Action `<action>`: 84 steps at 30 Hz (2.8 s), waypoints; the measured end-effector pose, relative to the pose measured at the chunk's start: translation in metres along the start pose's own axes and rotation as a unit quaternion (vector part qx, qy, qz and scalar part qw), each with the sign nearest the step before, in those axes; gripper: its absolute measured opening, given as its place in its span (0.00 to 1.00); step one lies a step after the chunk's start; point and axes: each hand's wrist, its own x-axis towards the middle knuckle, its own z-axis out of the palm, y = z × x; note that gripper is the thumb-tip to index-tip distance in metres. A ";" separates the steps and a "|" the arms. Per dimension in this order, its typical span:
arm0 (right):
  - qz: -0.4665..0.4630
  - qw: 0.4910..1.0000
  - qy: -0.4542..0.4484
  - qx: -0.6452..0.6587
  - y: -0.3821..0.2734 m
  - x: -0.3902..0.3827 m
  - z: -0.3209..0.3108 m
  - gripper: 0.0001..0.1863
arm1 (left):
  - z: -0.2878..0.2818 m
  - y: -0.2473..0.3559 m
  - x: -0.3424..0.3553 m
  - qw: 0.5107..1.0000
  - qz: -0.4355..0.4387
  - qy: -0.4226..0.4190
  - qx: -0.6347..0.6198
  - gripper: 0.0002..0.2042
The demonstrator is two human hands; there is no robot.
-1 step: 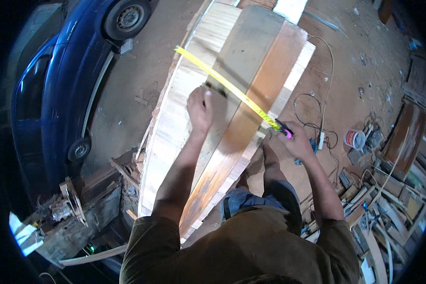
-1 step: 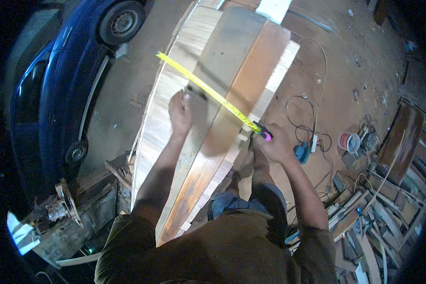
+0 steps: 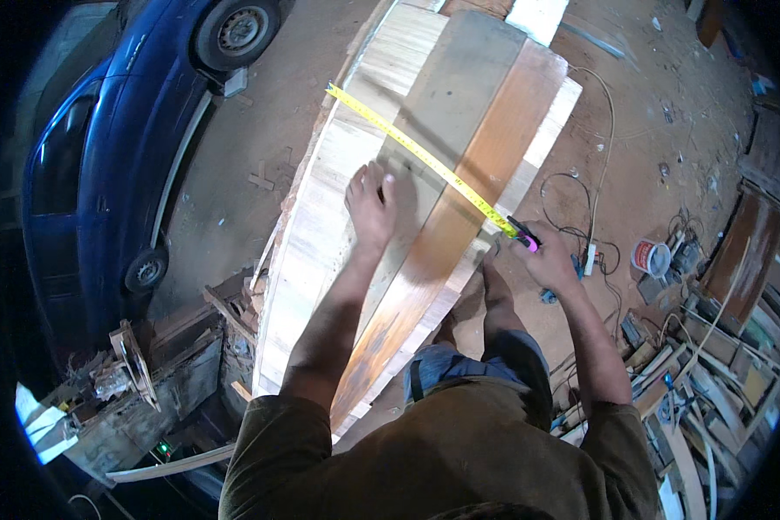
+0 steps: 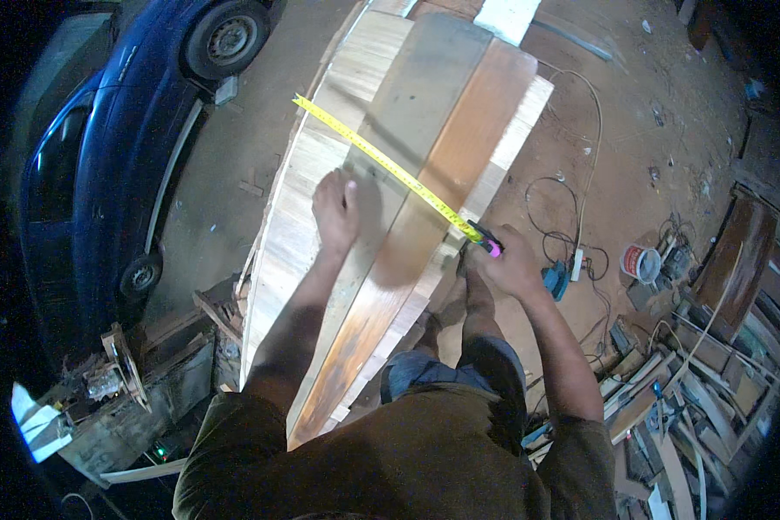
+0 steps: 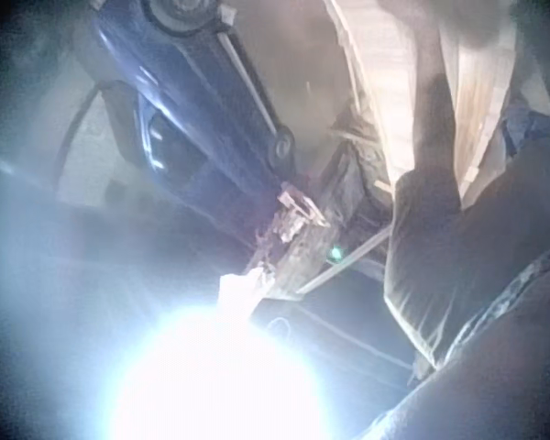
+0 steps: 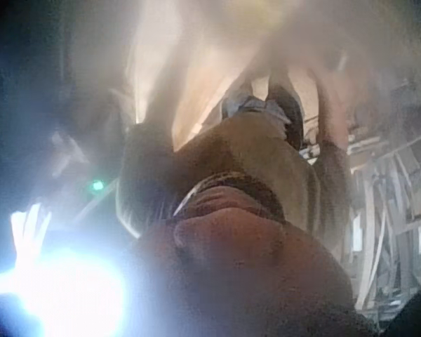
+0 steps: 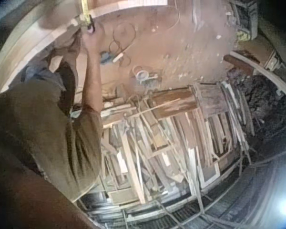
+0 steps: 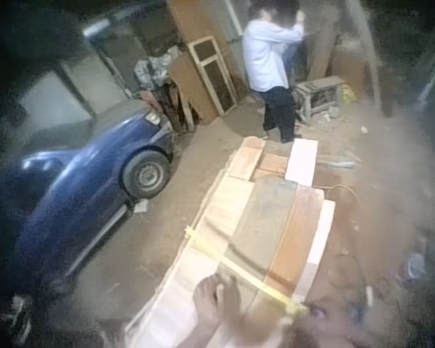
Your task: The person measures a long wooden plank with a tape measure and marks it with a pencil. They then use a circular saw to cut the plank along the marked line. The person also uses a clamp to secure the wood during the process.
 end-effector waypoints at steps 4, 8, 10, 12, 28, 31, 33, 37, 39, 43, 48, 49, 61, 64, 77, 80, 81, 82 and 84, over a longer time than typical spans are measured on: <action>-0.027 0.995 0.007 -0.094 0.001 0.014 -0.001 0.20 | 0.006 0.004 -0.026 0.997 0.038 -0.006 0.068 0.28; -0.001 0.991 -0.018 -0.130 -0.003 0.020 -0.003 0.20 | 0.008 0.007 -0.027 0.996 0.040 0.015 0.074 0.30; 0.006 0.992 -0.025 -0.127 -0.001 0.019 -0.006 0.20 | 0.008 0.006 -0.026 0.997 0.042 0.014 0.068 0.30; 0.027 0.991 -0.024 -0.127 -0.004 0.014 -0.011 0.21 | 0.008 0.006 -0.026 0.997 0.041 0.013 0.071 0.30; 0.030 0.986 -0.061 -0.152 -0.018 0.015 -0.015 0.21 | 0.012 0.002 -0.027 0.993 0.047 -0.009 0.106 0.27; 0.013 0.991 -0.035 -0.131 -0.013 0.013 -0.014 0.20 | 0.012 0.002 -0.027 0.994 0.039 -0.017 0.105 0.25; 0.014 0.990 -0.038 -0.132 -0.011 0.012 -0.014 0.19 | 0.014 0.003 -0.026 0.994 0.040 -0.013 0.096 0.25; 0.007 0.992 -0.042 -0.120 -0.004 0.012 -0.013 0.18 | 0.012 0.002 -0.027 0.994 0.033 -0.026 0.099 0.25; 0.013 0.993 -0.053 -0.106 -0.006 0.012 -0.017 0.18 | 0.014 0.002 -0.027 0.994 0.035 -0.026 0.101 0.25; 0.016 0.994 -0.048 -0.096 0.001 0.013 -0.016 0.22 | 0.017 -0.001 -0.028 0.993 0.035 -0.030 0.113 0.25; 0.013 0.994 -0.051 -0.096 0.002 0.012 -0.023 0.24 | 0.018 0.002 -0.027 0.993 0.043 -0.019 0.105 0.25; 0.013 0.993 -0.051 -0.102 0.001 0.011 -0.024 0.23 | 0.017 0.004 -0.027 0.994 0.045 -0.020 0.102 0.25; -0.004 0.995 -0.056 -0.088 0.015 0.023 -0.029 0.21 | 0.015 0.008 -0.026 0.991 0.064 -0.003 0.114 0.24; -0.001 0.995 -0.054 -0.084 0.014 0.024 -0.032 0.21 | 0.017 0.009 -0.024 0.991 0.070 0.002 0.114 0.24; -0.007 0.989 -0.090 -0.114 0.030 0.036 -0.041 0.22 | 0.021 0.005 -0.027 0.992 0.055 -0.029 0.109 0.25; 0.004 0.990 -0.102 -0.099 0.031 0.038 -0.041 0.26 | 0.019 0.005 -0.028 0.990 0.049 -0.030 0.125 0.25; 0.008 0.990 -0.103 -0.093 0.030 0.039 -0.042 0.26 | 0.020 0.003 -0.028 0.991 0.050 -0.029 0.121 0.25; 0.012 0.991 -0.105 -0.087 0.028 0.040 -0.044 0.25 | 0.020 0.002 -0.029 0.991 0.050 -0.027 0.118 0.25; 0.009 0.992 -0.103 -0.069 0.025 0.041 -0.047 0.24 | 0.022 0.001 -0.029 0.992 0.048 -0.025 0.115 0.25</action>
